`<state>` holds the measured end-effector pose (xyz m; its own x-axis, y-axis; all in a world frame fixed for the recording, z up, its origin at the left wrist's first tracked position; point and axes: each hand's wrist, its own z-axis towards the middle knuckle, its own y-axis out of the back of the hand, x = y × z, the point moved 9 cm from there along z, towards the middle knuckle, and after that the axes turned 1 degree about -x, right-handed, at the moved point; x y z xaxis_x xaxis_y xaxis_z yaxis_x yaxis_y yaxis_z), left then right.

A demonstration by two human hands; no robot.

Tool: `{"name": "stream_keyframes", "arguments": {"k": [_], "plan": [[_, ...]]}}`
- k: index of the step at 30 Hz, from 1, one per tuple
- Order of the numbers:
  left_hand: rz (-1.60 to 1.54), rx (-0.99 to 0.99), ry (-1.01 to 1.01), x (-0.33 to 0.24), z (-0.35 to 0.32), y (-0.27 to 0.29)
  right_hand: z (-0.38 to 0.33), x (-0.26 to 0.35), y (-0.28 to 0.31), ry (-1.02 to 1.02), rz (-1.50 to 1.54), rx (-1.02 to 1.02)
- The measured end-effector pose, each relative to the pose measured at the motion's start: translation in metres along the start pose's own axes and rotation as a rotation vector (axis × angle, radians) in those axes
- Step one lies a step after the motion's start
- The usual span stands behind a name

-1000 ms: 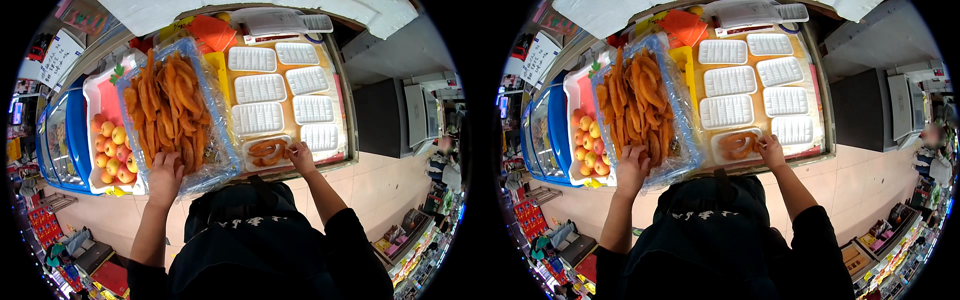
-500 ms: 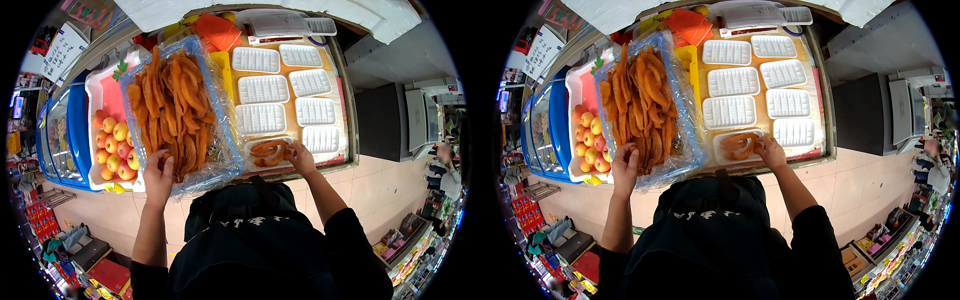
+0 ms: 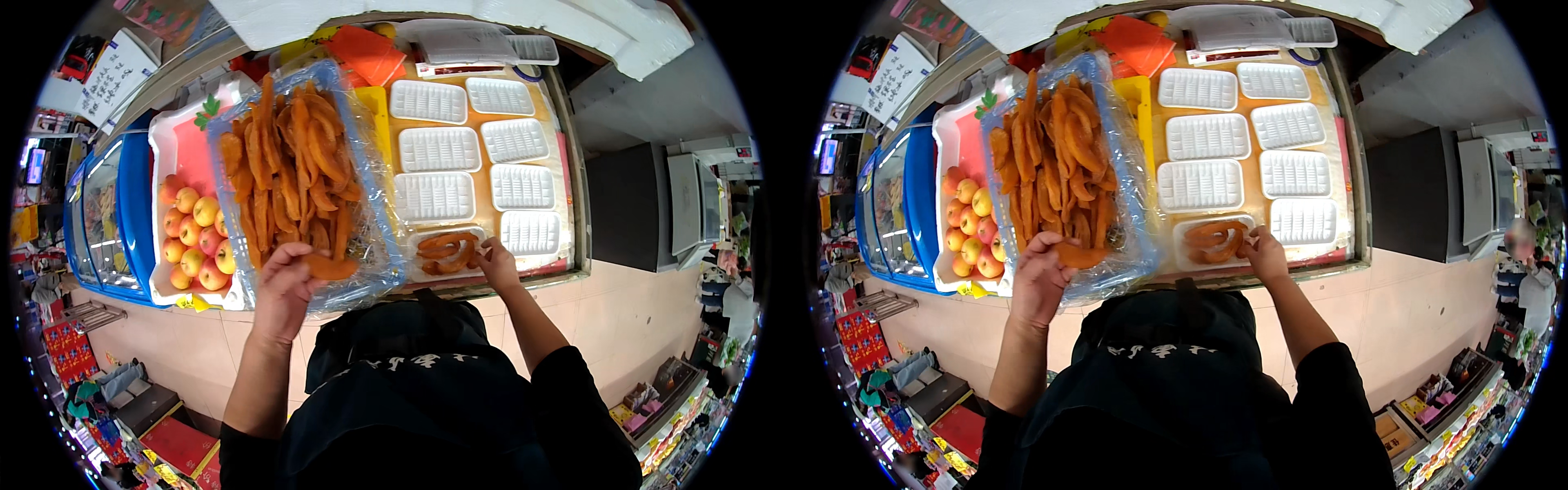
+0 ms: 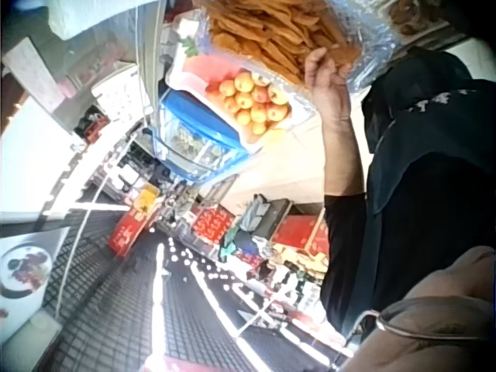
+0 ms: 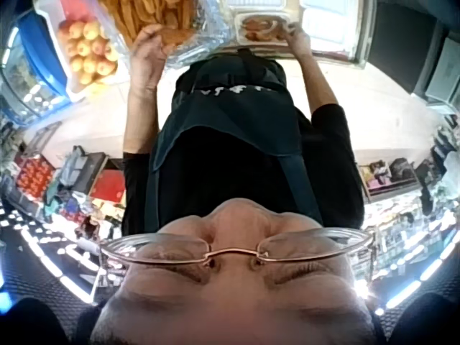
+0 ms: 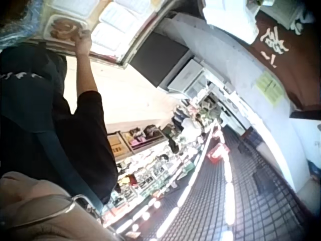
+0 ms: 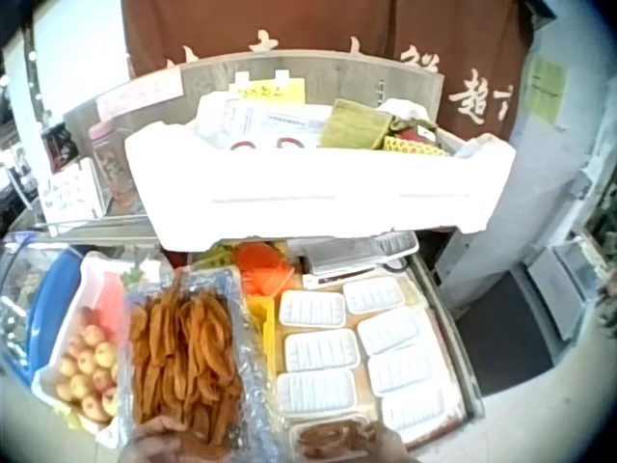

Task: The person picks up long, fried dough sticks from a large plastic bag and places them into white styrofoam trays. The person handles the food items by hand, arranging them neatly within the containers on a display counter.

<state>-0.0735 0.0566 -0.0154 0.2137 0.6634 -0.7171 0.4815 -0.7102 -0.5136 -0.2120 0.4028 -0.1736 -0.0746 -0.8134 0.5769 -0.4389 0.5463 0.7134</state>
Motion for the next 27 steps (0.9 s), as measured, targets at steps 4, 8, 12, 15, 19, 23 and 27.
{"name": "stream_keyframes", "arguments": {"k": [4,8,12,15,19,23,27], "plan": [[0.060,0.067,-0.059,0.005,0.003,-0.030,-0.006,0.039,0.020,0.097,0.316,0.045],[0.209,0.182,-0.088,0.014,0.009,-0.067,-0.033,0.136,0.041,0.214,0.922,0.369],[0.327,0.297,-0.100,0.032,0.016,-0.108,-0.051,0.185,0.052,0.263,1.109,0.599],[0.335,0.290,-0.080,0.040,0.021,-0.120,-0.029,0.148,0.050,0.102,1.134,0.548],[0.310,0.227,-0.076,0.038,0.023,-0.104,0.005,0.030,0.028,0.130,0.005,0.079],[0.345,0.208,-0.071,0.045,0.025,-0.093,-0.013,0.023,-0.008,0.063,0.624,0.206],[0.513,0.263,-0.135,0.061,0.027,-0.107,-0.052,0.147,0.022,-0.014,1.301,0.555]]}}
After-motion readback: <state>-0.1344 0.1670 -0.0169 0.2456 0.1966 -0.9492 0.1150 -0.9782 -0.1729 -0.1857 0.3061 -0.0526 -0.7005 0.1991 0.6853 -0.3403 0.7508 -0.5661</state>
